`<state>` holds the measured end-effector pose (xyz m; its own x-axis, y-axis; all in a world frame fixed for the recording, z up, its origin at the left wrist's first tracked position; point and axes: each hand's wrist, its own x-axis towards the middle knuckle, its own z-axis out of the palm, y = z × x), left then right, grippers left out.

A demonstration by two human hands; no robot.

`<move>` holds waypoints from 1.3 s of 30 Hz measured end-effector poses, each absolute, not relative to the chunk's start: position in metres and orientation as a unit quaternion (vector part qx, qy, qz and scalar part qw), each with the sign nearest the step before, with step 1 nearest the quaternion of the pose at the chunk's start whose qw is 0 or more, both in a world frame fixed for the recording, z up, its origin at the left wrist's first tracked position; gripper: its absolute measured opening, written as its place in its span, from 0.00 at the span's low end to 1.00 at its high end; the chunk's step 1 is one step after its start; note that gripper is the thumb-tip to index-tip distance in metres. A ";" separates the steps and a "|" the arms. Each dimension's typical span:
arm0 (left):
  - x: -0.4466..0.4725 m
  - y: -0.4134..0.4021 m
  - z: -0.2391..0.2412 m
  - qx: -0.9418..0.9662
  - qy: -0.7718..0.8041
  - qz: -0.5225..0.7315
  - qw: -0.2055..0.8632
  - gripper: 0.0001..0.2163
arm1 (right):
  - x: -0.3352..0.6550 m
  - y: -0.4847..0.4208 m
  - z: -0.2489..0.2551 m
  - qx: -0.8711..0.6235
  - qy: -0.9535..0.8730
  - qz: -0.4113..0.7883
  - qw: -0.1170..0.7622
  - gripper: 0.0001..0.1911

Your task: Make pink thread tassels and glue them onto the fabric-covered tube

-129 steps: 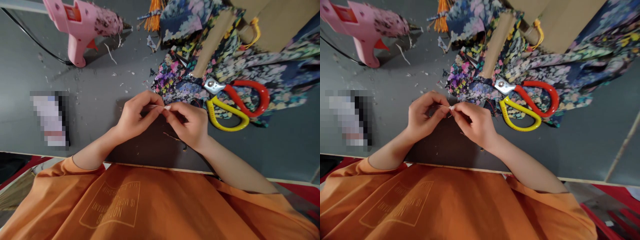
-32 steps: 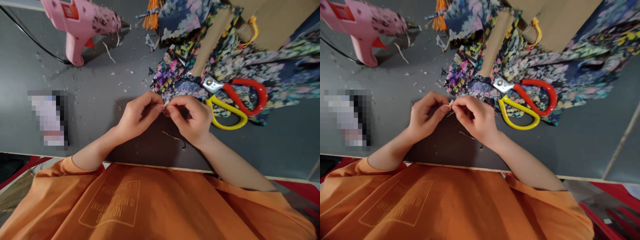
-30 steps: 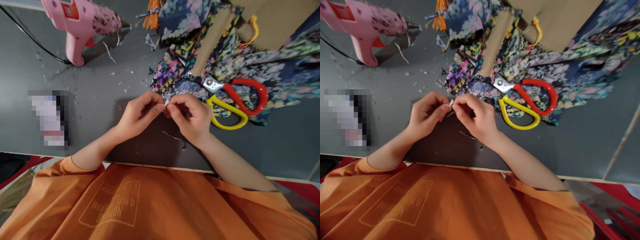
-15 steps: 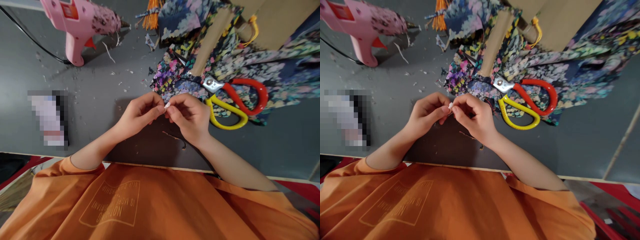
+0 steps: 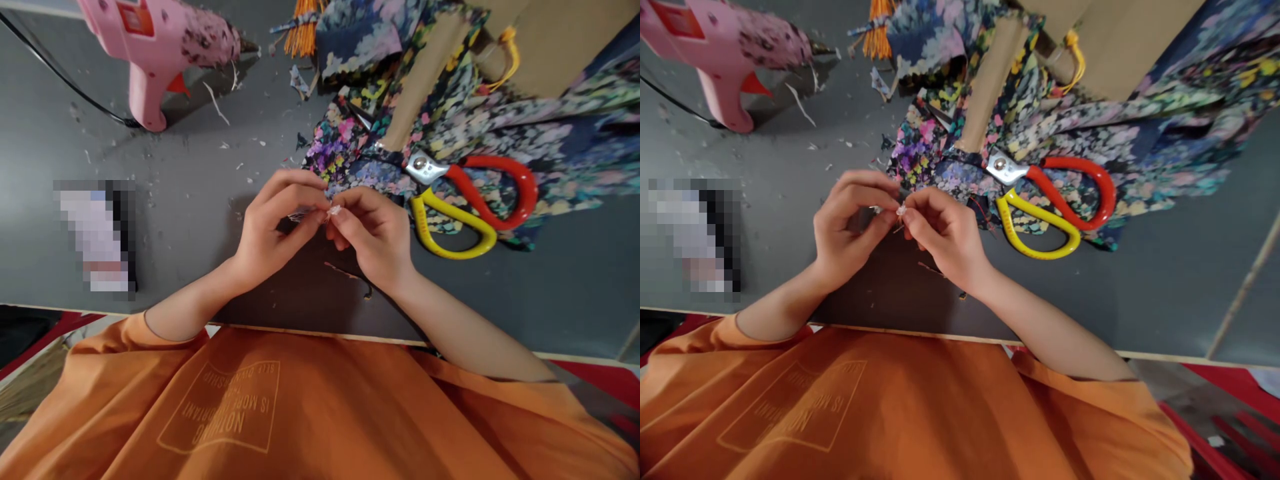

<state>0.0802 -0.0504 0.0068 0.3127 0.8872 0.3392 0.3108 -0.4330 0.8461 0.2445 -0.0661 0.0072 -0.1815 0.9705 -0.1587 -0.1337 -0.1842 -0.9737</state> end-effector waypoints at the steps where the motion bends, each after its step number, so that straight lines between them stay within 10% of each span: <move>1: 0.080 -0.050 0.008 0.739 0.413 0.423 0.323 0.03 | 0.244 -0.066 0.007 -0.458 -0.455 0.619 0.447 0.15; 16: 0.081 -0.055 0.009 0.765 0.438 0.401 0.249 0.07 | 0.244 -0.065 0.004 -0.441 -0.438 0.623 0.475 0.10; 39: 0.085 -0.056 0.012 0.627 0.475 0.375 0.491 0.06 | 0.248 -0.063 0.006 -0.454 -0.554 0.544 0.436 0.12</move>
<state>0.0850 -0.0558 0.0119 0.2688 0.9632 0.0039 0.2280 -0.0676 0.9713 0.2476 -0.0630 0.0057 -0.2067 0.9783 -0.0100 0.0287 -0.0041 -0.9996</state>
